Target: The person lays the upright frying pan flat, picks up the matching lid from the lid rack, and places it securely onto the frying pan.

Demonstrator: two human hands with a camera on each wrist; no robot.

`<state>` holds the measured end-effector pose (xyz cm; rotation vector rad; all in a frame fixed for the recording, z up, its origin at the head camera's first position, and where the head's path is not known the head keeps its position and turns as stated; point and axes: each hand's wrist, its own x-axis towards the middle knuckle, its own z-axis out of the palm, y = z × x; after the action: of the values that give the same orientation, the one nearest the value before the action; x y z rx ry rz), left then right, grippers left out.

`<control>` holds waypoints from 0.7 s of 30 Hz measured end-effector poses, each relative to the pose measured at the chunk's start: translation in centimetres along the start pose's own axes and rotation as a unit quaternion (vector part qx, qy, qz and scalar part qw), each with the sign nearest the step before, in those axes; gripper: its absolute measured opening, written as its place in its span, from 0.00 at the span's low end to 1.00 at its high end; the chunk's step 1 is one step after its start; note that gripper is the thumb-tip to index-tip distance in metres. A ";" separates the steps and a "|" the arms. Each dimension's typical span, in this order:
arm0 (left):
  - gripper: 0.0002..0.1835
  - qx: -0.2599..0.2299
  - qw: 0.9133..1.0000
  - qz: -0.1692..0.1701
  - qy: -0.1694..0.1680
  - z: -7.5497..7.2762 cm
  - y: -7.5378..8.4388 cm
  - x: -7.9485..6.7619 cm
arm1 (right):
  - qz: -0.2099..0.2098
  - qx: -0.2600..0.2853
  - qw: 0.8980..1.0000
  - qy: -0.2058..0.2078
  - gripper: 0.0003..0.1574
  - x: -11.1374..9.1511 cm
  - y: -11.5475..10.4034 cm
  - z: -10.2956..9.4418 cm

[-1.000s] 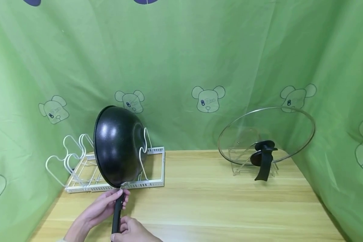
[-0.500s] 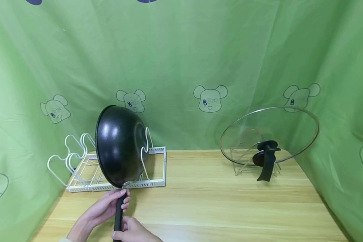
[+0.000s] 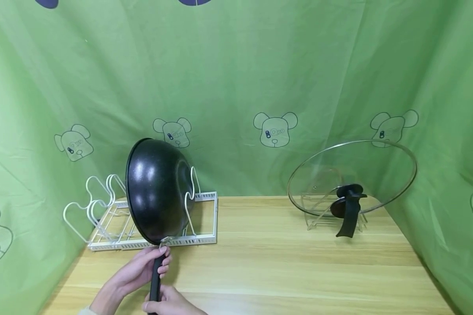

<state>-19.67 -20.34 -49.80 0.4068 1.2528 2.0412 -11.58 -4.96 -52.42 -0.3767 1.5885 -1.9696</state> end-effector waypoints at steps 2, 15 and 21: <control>0.09 -0.007 1.000 0.000 -0.003 0.0 -0.1 0.0 | 0.008 0.016 1.000 -0.004 0.05 0.1 0.3 0.1; 0.03 -0.027 0.999 -0.007 0.023 0.4 -0.2 0.3 | 0.103 0.122 0.986 -0.055 0.09 -0.1 0.7 0.1; 0.04 -0.037 0.999 -0.004 0.012 0.4 0.1 0.4 | 0.132 0.137 0.980 -0.060 0.14 0.1 0.7 0.4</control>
<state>-19.76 -19.86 -49.60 0.3437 1.1861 2.0844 -11.23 -5.44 -53.00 -0.1620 1.2035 -1.8870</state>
